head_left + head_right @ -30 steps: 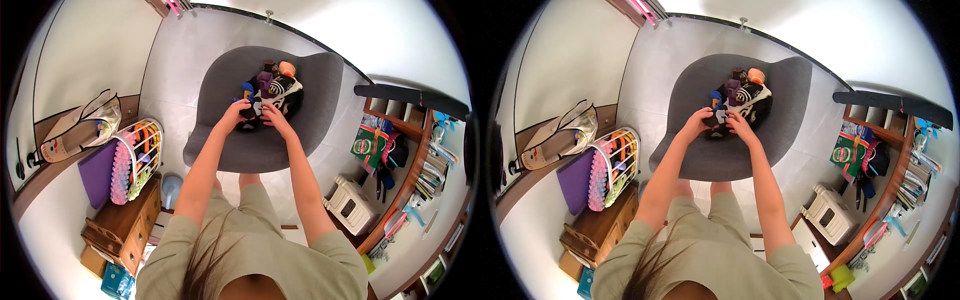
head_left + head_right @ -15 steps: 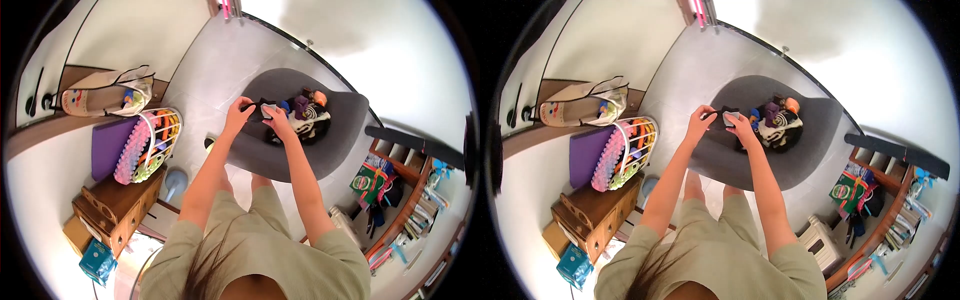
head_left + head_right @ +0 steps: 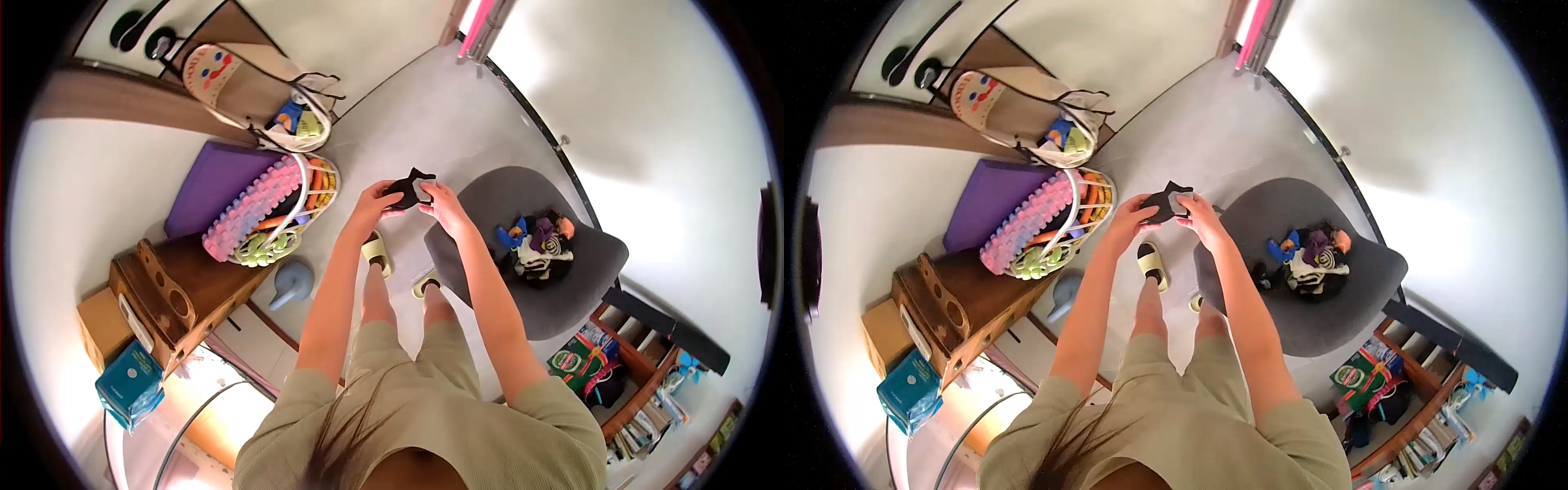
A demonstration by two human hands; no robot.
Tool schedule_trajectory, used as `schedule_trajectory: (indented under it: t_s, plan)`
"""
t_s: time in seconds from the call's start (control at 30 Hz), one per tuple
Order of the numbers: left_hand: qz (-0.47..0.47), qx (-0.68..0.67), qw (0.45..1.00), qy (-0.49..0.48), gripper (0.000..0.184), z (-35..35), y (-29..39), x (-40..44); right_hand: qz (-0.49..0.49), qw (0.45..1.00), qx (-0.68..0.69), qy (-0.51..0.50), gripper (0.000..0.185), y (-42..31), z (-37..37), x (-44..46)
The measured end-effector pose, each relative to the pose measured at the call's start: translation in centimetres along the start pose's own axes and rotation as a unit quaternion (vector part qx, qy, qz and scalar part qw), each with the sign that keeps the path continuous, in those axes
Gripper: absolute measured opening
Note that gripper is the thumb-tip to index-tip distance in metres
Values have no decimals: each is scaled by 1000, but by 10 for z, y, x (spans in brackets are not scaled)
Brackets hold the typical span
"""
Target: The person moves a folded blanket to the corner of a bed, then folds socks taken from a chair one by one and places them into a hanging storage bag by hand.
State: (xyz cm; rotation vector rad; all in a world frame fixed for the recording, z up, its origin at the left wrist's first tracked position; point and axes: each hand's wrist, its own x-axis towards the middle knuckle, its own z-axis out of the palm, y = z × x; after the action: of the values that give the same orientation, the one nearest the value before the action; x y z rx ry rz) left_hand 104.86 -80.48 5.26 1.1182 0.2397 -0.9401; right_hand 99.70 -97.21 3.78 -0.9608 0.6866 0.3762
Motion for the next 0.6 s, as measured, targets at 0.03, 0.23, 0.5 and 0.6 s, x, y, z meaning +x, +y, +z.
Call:
schedule_trajectory:
  t_s: [0.03, 0.23, 0.5, 0.6]
  plan:
    - [7, -14, 999, 35, 37, -15, 2, -1, 10, 1000, -11, -4, 21, 4, 11, 8]
    - [62, -59, 976, 202, 38, -85, 17, -8, 3, 999, -44, 29, 18, 14, 95, 46]
    - [167, -240, 888, 355, 45, -119, 56, 12, -123, 986, -93, 68, 14, 2, 181, 93]
    - [186, -307, 890, 282, 55, -121, 68, 19, -169, 983, -21, 65, 13, 2, 193, 110]
